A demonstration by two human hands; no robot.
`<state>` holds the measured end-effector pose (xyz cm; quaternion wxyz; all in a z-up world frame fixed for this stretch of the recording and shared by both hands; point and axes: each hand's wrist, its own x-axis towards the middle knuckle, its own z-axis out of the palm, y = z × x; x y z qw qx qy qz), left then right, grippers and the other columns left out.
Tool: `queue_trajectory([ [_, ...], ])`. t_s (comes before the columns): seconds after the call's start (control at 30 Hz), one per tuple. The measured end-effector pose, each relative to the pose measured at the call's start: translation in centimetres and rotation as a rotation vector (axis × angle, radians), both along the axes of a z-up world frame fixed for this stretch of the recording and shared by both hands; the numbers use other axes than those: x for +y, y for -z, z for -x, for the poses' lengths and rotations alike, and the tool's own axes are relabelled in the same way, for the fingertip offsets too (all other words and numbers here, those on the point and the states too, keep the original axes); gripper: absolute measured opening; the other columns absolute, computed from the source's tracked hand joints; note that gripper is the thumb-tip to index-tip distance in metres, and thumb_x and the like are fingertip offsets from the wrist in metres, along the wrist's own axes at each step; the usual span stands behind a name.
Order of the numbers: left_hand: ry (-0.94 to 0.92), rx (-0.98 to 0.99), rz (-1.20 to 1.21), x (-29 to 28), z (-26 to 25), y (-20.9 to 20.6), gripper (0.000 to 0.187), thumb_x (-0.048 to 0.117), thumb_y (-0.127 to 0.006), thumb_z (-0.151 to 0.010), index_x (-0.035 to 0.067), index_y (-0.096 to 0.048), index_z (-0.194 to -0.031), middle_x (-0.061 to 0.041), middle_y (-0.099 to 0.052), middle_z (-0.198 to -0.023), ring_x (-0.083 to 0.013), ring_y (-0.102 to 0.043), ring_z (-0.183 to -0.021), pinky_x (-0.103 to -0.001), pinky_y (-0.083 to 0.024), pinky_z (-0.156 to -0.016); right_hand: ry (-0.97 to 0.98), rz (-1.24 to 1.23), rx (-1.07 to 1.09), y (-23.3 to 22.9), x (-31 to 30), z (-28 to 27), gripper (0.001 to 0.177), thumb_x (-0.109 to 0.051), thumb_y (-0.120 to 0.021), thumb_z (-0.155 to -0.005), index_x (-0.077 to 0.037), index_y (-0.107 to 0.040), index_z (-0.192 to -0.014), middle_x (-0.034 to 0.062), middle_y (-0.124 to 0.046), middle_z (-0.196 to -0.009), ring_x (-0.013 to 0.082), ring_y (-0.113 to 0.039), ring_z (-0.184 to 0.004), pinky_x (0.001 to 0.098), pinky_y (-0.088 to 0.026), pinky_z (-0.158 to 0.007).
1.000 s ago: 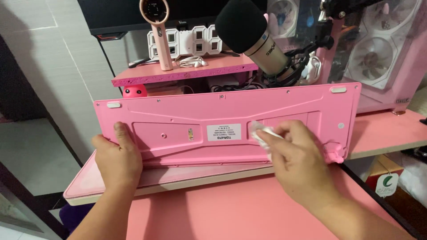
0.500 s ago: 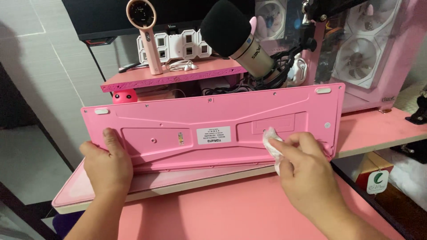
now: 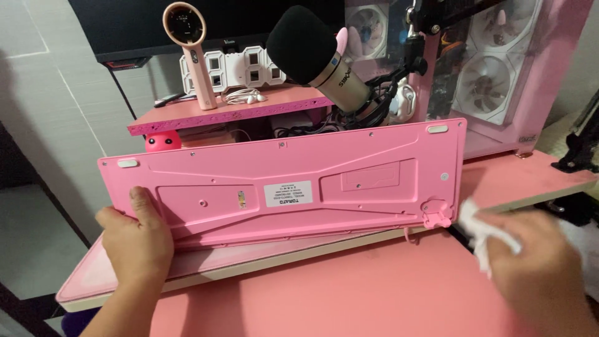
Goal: The person wipes a white audio mixer, a pink mouse, a pink keyboard, a black wrist rest, and a microphone with a white cloth. They also wipe the pink desk surface and a pink monitor stand, then place the keyboard back on the desk.
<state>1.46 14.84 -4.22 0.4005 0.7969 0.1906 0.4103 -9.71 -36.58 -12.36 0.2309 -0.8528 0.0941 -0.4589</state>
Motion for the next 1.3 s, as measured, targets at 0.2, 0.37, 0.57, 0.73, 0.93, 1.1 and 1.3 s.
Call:
queue_trajectory([
  [0.2, -0.001, 0.0, -0.01, -0.2, -0.1, 0.2, 0.068, 0.06, -0.038, -0.114, -0.007, -0.044, -0.117, -0.039, -0.062, -0.112, -0.0633, -0.056, -0.102, -0.066, -0.04, -0.082, -0.072, -0.05, 0.509, 4.6, 4.2, -0.2, 0.058, -0.035, -0.068, -0.079, -0.03, -0.063, -0.137, -0.0007, -0.056, -0.141, 0.0221, -0.057, -0.127, 0.0385, -0.04, -0.115],
  [0.37, 0.016, 0.0, 0.033, -0.6, 0.3, -0.4, 0.067, 0.059, -0.04, -0.11, -0.006, -0.045, -0.12, -0.038, -0.064, -0.111, -0.061, -0.058, -0.101, -0.063, -0.041, -0.084, -0.286, -0.04, 0.811, -0.2, 17.7, 0.1, 0.07, -0.055, -0.058, -0.089, -0.039, -0.04, -0.154, -0.0193, -0.034, -0.166, 0.0058, -0.039, -0.15, 0.0348, -0.031, -0.124],
  [0.57, 0.001, -0.019, 0.027, -0.3, -0.1, -0.2, 0.062, 0.061, -0.042, -0.108, -0.001, -0.047, -0.107, -0.034, -0.064, -0.1, -0.0588, -0.059, -0.095, -0.063, -0.039, -0.081, -1.117, 0.504, 0.557, 2.1, 24.2, -3.7, 0.078, -0.014, -0.053, -0.087, -0.006, -0.029, -0.161, 0.016, -0.025, -0.168, 0.0282, -0.023, -0.154, 0.04, -0.016, -0.122],
  [0.73, 0.066, 0.019, 0.112, -1.2, 1.3, -1.4, 0.061, 0.059, -0.04, -0.105, -0.001, -0.047, -0.111, -0.029, -0.064, -0.109, -0.0507, -0.06, -0.101, -0.057, -0.042, -0.085, -0.158, -0.223, 0.758, -2.5, 16.2, -1.2, 0.041, -0.021, -0.073, -0.081, -0.05, -0.081, -0.11, -0.0159, -0.086, -0.107, 0.0094, -0.08, -0.091, 0.0227, -0.058, -0.086],
  [0.93, 0.046, -0.019, 0.106, -0.6, 0.2, -0.6, 0.063, 0.061, -0.042, -0.103, -0.001, -0.048, -0.116, -0.027, -0.066, -0.101, -0.0508, -0.061, -0.095, -0.058, -0.041, -0.083, -0.156, 0.241, 0.375, 6.4, 10.9, -3.2, 0.046, -0.049, -0.067, -0.076, -0.047, -0.074, -0.121, -0.0249, -0.062, -0.144, 0.0043, -0.069, -0.117, 0.0338, -0.058, -0.095],
  [1.1, 0.073, 0.0, 0.137, -1.0, 0.7, -1.2, 0.063, 0.062, -0.041, -0.1, 0.002, -0.048, -0.114, -0.025, -0.067, -0.107, -0.0476, -0.061, -0.1, -0.055, -0.043, -0.085, -0.522, 0.395, 0.589, 5.3, 21.3, -4.8, 0.074, -0.062, -0.056, -0.095, -0.014, -0.043, -0.15, 0.0146, -0.038, -0.159, 0.0369, -0.032, -0.146, 0.0507, -0.026, -0.119],
  [1.3, 0.074, -0.032, 0.17, -0.6, 1.0, -1.4, 0.061, 0.063, -0.042, -0.097, 0.005, -0.049, -0.111, -0.023, -0.069, -0.107, -0.0453, -0.063, -0.1, -0.053, -0.044, -0.086, -0.91, 0.464, 0.503, 0.3, 36.2, -3.4, 0.073, -0.046, -0.067, -0.085, -0.004, -0.049, -0.142, 0.0188, -0.048, -0.143, 0.0435, -0.047, -0.123, 0.058, -0.036, -0.102],
])
